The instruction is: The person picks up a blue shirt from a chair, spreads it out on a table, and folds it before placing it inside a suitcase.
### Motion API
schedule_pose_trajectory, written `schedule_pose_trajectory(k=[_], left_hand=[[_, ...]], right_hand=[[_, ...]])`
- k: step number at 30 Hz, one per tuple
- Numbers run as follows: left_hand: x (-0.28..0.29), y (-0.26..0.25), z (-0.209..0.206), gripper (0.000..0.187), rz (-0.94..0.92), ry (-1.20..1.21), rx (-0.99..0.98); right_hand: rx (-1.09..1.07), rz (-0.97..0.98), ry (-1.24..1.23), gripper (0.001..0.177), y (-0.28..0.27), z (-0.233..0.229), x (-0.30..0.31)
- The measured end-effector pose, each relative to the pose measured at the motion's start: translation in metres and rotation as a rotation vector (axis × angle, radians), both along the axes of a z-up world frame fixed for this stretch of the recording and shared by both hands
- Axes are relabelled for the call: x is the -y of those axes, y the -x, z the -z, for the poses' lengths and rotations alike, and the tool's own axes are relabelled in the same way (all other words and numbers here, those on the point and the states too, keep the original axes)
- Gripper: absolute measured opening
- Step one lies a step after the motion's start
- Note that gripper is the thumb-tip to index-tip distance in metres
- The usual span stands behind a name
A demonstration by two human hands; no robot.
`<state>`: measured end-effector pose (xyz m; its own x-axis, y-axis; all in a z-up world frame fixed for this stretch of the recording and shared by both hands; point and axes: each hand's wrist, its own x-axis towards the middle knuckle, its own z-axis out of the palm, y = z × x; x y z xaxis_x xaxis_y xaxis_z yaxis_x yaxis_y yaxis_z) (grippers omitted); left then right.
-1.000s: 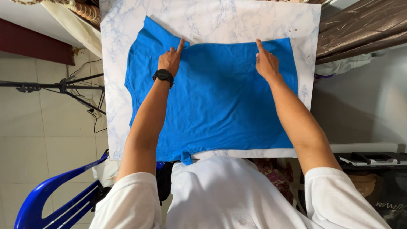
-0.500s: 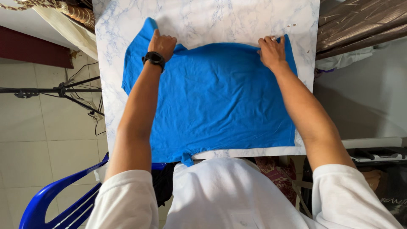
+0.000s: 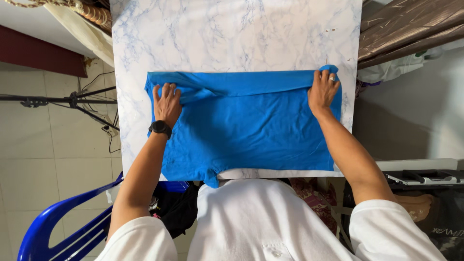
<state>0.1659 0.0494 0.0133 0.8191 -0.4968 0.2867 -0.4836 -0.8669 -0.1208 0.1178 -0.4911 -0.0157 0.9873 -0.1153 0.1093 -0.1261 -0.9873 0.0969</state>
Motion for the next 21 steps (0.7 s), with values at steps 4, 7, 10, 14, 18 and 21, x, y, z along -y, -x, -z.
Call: schedule_pose_trajectory(k=[4, 7, 10, 14, 18, 21], left_hand=[[-0.012, 0.009, 0.005, 0.035, 0.013, 0.061, -0.307], [-0.015, 0.009, 0.002, 0.038, -0.05, 0.094, -0.267], [-0.016, 0.022, -0.006, 0.044, -0.066, 0.251, -0.141], [-0.018, 0.056, -0.012, 0.045, -0.114, 0.277, -0.149], [-0.022, 0.093, -0.014, 0.038, -0.102, 0.119, -0.26], [-0.03, 0.11, -0.013, 0.041, -0.181, 0.125, -0.276]], right_hand=[[0.011, 0.052, 0.127, 0.053, -0.002, 0.0, 0.013], [0.076, 0.091, 0.143, 0.043, 0.0, 0.001, 0.031], [0.135, 0.137, 0.051, 0.038, 0.013, 0.0, 0.043], [0.185, 0.123, -0.063, 0.048, 0.055, -0.01, 0.047], [0.149, 0.039, -0.059, 0.06, 0.104, -0.013, 0.037], [0.046, 0.091, -0.074, 0.062, 0.126, -0.009, 0.028]])
